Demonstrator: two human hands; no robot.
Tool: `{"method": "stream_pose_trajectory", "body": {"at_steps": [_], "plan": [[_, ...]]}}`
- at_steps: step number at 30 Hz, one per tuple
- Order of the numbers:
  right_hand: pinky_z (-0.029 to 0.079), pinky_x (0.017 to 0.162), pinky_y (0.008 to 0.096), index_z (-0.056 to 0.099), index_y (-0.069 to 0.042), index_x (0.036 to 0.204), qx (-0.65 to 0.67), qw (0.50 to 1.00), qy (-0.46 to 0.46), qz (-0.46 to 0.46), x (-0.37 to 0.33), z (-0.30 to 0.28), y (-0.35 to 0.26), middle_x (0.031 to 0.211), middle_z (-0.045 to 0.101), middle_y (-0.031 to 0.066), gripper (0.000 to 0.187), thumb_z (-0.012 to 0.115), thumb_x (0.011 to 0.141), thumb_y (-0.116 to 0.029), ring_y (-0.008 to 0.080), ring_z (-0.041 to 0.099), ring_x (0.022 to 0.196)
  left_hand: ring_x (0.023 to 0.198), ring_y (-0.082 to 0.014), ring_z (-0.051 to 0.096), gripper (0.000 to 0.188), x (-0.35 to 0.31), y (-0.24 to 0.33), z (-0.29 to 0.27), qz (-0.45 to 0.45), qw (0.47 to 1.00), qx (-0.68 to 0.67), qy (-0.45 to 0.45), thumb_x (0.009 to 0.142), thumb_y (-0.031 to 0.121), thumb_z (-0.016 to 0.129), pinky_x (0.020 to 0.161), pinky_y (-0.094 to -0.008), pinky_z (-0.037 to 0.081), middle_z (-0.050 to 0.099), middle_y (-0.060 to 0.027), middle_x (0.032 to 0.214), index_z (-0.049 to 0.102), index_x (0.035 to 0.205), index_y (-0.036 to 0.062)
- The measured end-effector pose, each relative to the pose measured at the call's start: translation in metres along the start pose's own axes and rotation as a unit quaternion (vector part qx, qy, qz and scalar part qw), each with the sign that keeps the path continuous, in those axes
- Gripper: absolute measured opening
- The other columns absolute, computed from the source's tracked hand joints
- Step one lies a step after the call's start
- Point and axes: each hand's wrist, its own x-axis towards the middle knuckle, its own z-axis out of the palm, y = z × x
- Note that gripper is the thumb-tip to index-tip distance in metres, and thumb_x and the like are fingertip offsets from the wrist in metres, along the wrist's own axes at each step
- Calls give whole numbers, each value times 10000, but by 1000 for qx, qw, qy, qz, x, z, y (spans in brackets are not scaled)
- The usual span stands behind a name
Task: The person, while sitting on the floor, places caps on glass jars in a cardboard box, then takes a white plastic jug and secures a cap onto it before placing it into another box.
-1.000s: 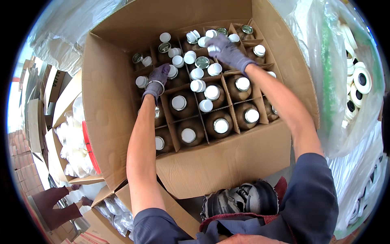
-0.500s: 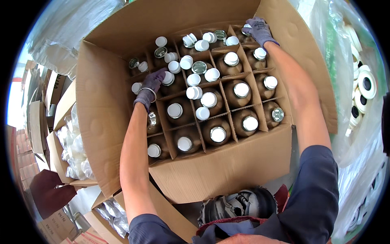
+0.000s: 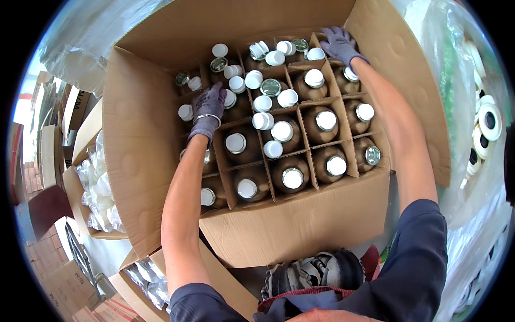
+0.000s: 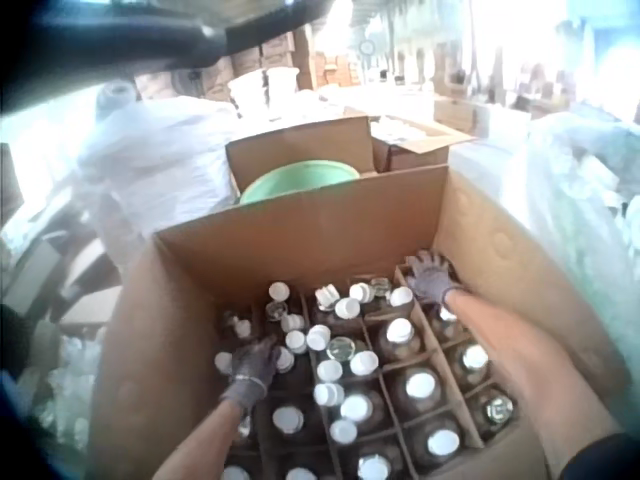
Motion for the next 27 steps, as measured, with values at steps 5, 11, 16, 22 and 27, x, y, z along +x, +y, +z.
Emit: {"method": "stream_pose_trajectory", "body": {"at_steps": [5, 11, 16, 22, 27], "plan": [[388, 1010, 429, 523, -146, 1303, 37, 988, -76, -128, -28, -23, -56, 1239, 559, 166, 532, 574, 867, -447, 362, 533, 1147, 856, -333, 645, 249, 1, 3, 4, 116, 975, 173, 71, 877, 208, 536, 754, -488, 490, 671, -119, 899, 593, 1113, 150], [442, 928, 445, 522, -82, 1221, 1, 991, -10, -133, -38, -21, -26, 1174, 551, 210, 450, 626, 818, -253, 370, 540, 1107, 943, -355, 634, 382, 13, 42, 10, 76, 997, -4, -8, 843, 328, 616, 806, -501, 488, 654, -175, 1001, 559, 1187, 171], [471, 871, 424, 549, -58, 1134, 245, 956, 97, -131, -79, -68, -27, 1101, 550, 221, 371, 629, 789, -170, 379, 573, 973, 961, -358, 628, 395, 29, 35, 14, -23, 999, -12, -48, 798, 321, 680, 820, -477, 493, 651, -157, 1028, 564, 1136, 154], [440, 873, 419, 568, -51, 1117, 242, 968, 10, -63, -280, -107, 0, 1040, 554, 178, 306, 584, 821, -129, 361, 530, 997, 874, -316, 628, 331, -2, 45, -20, 27, 963, -204, 176, 782, 192, 701, 757, -415, 504, 648, -151, 971, 610, 1077, 73], [461, 857, 437, 605, -92, 1128, 160, 987, 3, -9, -336, -80, 10, 1088, 532, 157, 310, 609, 824, -153, 336, 543, 1032, 871, -257, 613, 393, -111, 90, -63, 166, 952, -256, 12, 866, 131, 631, 800, -337, 490, 623, -143, 1014, 559, 1244, 55]]}}
